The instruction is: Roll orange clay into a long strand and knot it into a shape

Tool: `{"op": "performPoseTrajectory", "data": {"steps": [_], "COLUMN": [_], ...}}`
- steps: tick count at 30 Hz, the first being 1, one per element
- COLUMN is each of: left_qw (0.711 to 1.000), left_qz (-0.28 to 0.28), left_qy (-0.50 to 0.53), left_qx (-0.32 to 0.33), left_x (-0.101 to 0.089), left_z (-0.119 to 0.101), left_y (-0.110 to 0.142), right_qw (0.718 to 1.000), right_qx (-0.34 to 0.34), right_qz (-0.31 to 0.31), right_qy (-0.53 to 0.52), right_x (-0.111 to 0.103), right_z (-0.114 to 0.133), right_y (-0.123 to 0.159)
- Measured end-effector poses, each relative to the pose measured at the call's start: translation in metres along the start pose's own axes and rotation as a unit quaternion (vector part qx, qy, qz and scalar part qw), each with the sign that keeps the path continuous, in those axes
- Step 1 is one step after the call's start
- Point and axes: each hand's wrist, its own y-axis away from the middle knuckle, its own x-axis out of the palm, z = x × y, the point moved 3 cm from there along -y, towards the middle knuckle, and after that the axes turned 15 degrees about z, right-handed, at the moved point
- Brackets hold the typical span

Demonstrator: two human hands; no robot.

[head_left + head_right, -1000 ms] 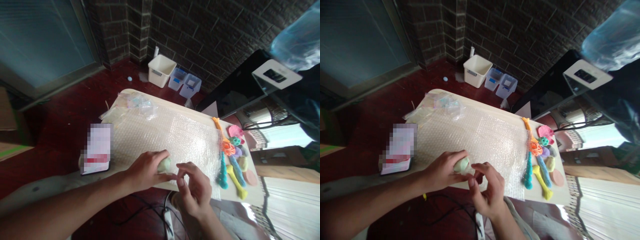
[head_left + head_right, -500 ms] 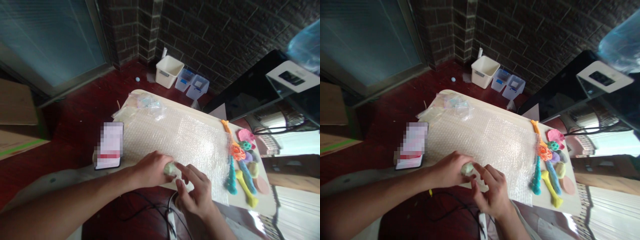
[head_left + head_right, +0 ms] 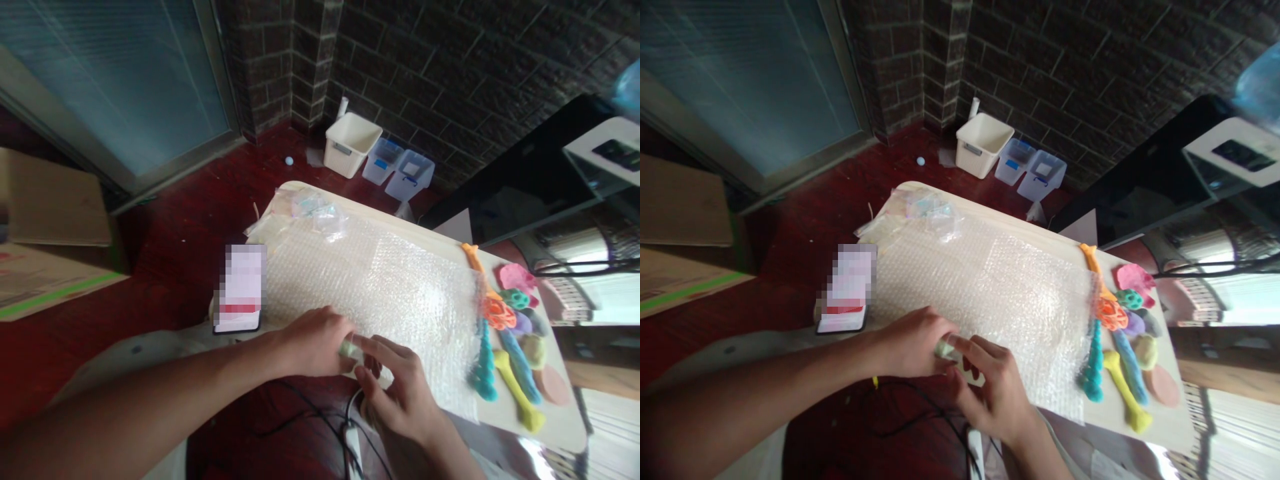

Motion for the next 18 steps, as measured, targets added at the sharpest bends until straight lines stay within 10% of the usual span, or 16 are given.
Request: {"op": "performPoseTrajectory", "data": {"steps": [7, 14, 18], "left_qw": [0.997, 0.998, 0.999], "left_qz": [-0.019, -0.03, 0.001], "left_qy": [-0.065, -0.044, -0.043], "left_qx": [-0.046, 0.022, 0.024], "left_x": [0.003, 0.0, -0.002], "left_z": [0.005, 0.002, 0.004], "left_y": [-0.002, -0.001, -0.001], "right_qw": [0.984, 0.99, 0.995], "right_qx": [0.031, 0.028, 0.07], "right_qz": [-0.052, -0.036, 0.047], "right_qy": [0.166, -0.13, -0.047], "right_x": [0.006, 0.011, 0.014], "right_z": [0.01, -0.003, -0.003], "right_y": [-0.004, 0.006, 0.003]}}
